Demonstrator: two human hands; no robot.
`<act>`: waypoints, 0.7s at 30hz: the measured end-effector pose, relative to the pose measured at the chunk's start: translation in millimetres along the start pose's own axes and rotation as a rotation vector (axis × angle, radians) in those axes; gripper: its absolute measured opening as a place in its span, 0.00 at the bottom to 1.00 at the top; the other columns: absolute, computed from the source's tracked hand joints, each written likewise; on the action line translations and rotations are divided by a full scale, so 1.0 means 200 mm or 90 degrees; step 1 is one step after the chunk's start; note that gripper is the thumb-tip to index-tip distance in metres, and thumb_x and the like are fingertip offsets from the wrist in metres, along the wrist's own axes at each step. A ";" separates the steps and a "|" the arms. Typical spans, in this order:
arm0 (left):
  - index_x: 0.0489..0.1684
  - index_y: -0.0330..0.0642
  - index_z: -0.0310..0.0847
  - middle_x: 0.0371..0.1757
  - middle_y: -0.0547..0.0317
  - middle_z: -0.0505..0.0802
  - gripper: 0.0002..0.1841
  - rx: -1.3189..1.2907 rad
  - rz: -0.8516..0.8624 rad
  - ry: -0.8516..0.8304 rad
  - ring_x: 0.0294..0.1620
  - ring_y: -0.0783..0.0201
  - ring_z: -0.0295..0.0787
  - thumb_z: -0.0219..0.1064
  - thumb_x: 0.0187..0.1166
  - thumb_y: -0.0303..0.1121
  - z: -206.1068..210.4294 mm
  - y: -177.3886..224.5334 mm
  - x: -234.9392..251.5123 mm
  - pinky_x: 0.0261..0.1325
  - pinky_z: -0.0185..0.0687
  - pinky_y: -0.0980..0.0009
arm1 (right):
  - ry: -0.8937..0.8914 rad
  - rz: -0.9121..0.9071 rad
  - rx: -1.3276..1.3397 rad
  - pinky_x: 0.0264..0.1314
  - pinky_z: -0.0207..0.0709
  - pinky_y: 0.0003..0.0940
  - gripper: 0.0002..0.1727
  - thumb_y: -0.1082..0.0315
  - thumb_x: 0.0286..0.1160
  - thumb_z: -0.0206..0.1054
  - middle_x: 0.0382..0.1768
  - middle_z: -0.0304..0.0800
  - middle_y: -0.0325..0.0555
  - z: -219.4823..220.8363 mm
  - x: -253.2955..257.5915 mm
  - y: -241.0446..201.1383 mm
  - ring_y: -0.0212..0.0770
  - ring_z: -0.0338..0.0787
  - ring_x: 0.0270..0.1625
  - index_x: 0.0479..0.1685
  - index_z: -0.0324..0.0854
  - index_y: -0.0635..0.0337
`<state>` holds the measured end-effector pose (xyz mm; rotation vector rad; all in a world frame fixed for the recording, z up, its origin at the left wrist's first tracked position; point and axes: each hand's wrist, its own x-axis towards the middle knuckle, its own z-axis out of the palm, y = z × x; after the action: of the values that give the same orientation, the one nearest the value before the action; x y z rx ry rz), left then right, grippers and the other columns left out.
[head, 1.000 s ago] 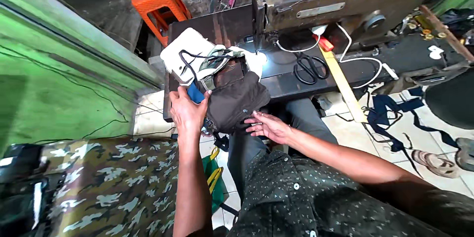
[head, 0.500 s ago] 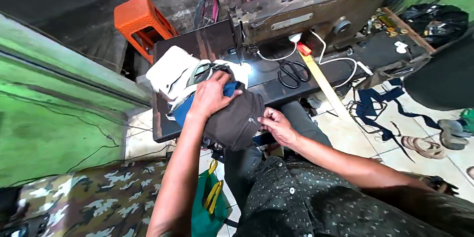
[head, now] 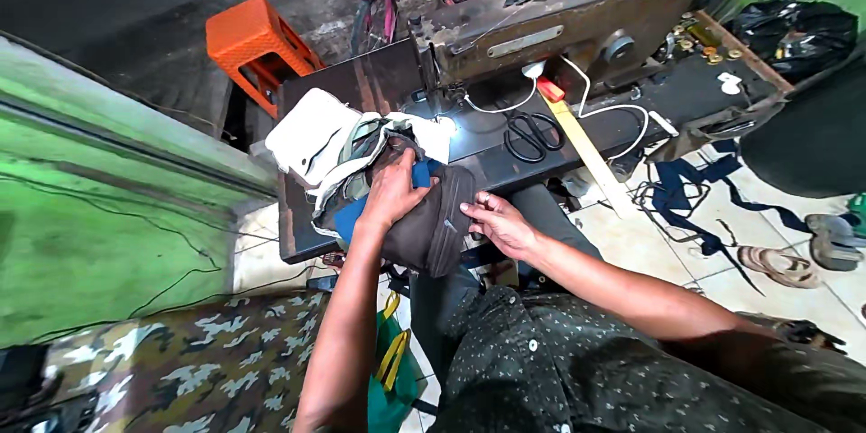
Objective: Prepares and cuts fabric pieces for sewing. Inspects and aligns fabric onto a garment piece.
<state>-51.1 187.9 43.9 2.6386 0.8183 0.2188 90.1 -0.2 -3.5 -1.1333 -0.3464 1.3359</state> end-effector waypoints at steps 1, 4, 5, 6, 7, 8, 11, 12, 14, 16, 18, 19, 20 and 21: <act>0.68 0.35 0.76 0.50 0.38 0.91 0.31 0.000 0.015 0.026 0.49 0.39 0.91 0.77 0.73 0.46 -0.02 0.01 -0.04 0.53 0.84 0.36 | -0.006 -0.015 -0.012 0.53 0.87 0.35 0.10 0.74 0.81 0.67 0.44 0.89 0.47 0.00 0.01 -0.01 0.38 0.91 0.45 0.56 0.77 0.64; 0.68 0.36 0.77 0.54 0.38 0.91 0.30 0.033 0.029 0.086 0.47 0.38 0.92 0.81 0.69 0.40 -0.09 0.05 -0.15 0.49 0.85 0.36 | -0.039 -0.051 -0.049 0.53 0.86 0.36 0.07 0.74 0.83 0.64 0.42 0.87 0.45 0.01 0.04 -0.04 0.38 0.89 0.44 0.53 0.78 0.62; 0.67 0.37 0.78 0.53 0.38 0.91 0.29 0.046 0.030 0.100 0.47 0.38 0.91 0.82 0.69 0.39 -0.10 0.05 -0.17 0.47 0.85 0.36 | -0.044 -0.059 -0.058 0.52 0.87 0.37 0.07 0.74 0.83 0.64 0.42 0.88 0.46 0.02 0.05 -0.05 0.38 0.90 0.44 0.54 0.77 0.63; 0.66 0.37 0.79 0.52 0.39 0.91 0.29 0.061 0.030 0.111 0.46 0.39 0.92 0.82 0.69 0.39 -0.11 0.05 -0.17 0.46 0.85 0.37 | -0.048 -0.064 -0.072 0.51 0.86 0.37 0.06 0.74 0.84 0.63 0.40 0.88 0.45 0.02 0.07 -0.06 0.37 0.89 0.42 0.53 0.76 0.62; 0.65 0.37 0.79 0.52 0.39 0.91 0.28 0.075 0.026 0.116 0.45 0.39 0.92 0.81 0.69 0.39 -0.12 0.05 -0.17 0.45 0.85 0.38 | -0.047 -0.071 -0.087 0.50 0.86 0.36 0.05 0.74 0.84 0.63 0.38 0.87 0.44 0.01 0.09 -0.06 0.36 0.89 0.40 0.52 0.75 0.61; 0.63 0.36 0.80 0.52 0.39 0.90 0.26 0.082 0.013 0.111 0.45 0.39 0.92 0.81 0.70 0.40 -0.12 0.04 -0.15 0.45 0.85 0.38 | -0.042 -0.075 -0.105 0.47 0.85 0.36 0.04 0.73 0.84 0.64 0.35 0.85 0.43 0.01 0.11 -0.06 0.35 0.87 0.37 0.49 0.74 0.61; 0.64 0.34 0.81 0.55 0.39 0.91 0.26 0.075 -0.026 0.074 0.50 0.38 0.92 0.76 0.75 0.44 -0.08 0.00 -0.06 0.50 0.86 0.36 | -0.025 -0.066 -0.129 0.43 0.83 0.36 0.08 0.71 0.83 0.66 0.31 0.81 0.43 0.03 0.15 -0.06 0.36 0.85 0.33 0.49 0.72 0.61; 0.64 0.34 0.81 0.55 0.39 0.91 0.27 0.069 -0.030 0.067 0.50 0.39 0.92 0.76 0.74 0.45 -0.07 -0.02 -0.04 0.51 0.86 0.36 | -0.024 -0.059 -0.125 0.45 0.85 0.37 0.12 0.69 0.83 0.67 0.34 0.83 0.44 0.04 0.15 -0.06 0.37 0.87 0.35 0.55 0.71 0.61; 0.63 0.34 0.81 0.55 0.38 0.91 0.27 0.058 -0.035 0.065 0.50 0.38 0.92 0.78 0.73 0.43 -0.08 0.01 -0.06 0.50 0.85 0.36 | -0.021 -0.054 -0.117 0.50 0.88 0.39 0.22 0.68 0.81 0.70 0.41 0.88 0.48 0.07 0.15 -0.08 0.40 0.92 0.42 0.68 0.68 0.61; 0.66 0.37 0.80 0.54 0.39 0.91 0.27 0.052 -0.019 0.081 0.49 0.39 0.92 0.79 0.72 0.42 -0.09 0.02 -0.10 0.49 0.85 0.37 | -0.022 -0.054 -0.130 0.53 0.88 0.40 0.23 0.69 0.79 0.72 0.47 0.91 0.50 0.09 0.15 -0.09 0.41 0.93 0.47 0.70 0.70 0.62; 0.72 0.44 0.79 0.54 0.40 0.90 0.29 0.047 0.013 0.099 0.47 0.40 0.91 0.79 0.72 0.40 -0.09 0.02 -0.14 0.47 0.86 0.38 | -0.042 -0.055 -0.143 0.52 0.87 0.36 0.18 0.71 0.78 0.72 0.46 0.93 0.49 0.11 0.15 -0.10 0.38 0.93 0.46 0.64 0.78 0.64; 0.74 0.48 0.80 0.53 0.41 0.89 0.28 0.050 0.018 0.100 0.45 0.41 0.90 0.78 0.72 0.39 -0.09 0.01 -0.15 0.44 0.85 0.39 | -0.052 -0.055 -0.151 0.52 0.87 0.35 0.16 0.71 0.78 0.72 0.45 0.93 0.48 0.13 0.15 -0.11 0.37 0.93 0.45 0.61 0.80 0.64; 0.75 0.50 0.80 0.52 0.41 0.89 0.28 0.059 0.013 0.093 0.43 0.41 0.90 0.78 0.73 0.39 -0.10 0.00 -0.15 0.42 0.84 0.39 | -0.058 -0.059 -0.165 0.52 0.87 0.34 0.15 0.71 0.77 0.73 0.45 0.93 0.48 0.14 0.15 -0.11 0.37 0.93 0.45 0.60 0.80 0.65; 0.74 0.51 0.82 0.51 0.41 0.89 0.27 0.080 0.000 0.083 0.42 0.41 0.89 0.78 0.72 0.38 -0.10 0.00 -0.14 0.40 0.83 0.39 | -0.060 -0.063 -0.188 0.53 0.87 0.35 0.16 0.70 0.77 0.73 0.46 0.93 0.49 0.16 0.16 -0.10 0.37 0.93 0.46 0.61 0.80 0.65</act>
<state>-80.0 178.6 61.6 2.7657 0.9016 0.3542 86.9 46.3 15.1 -1.2808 -0.6778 1.2809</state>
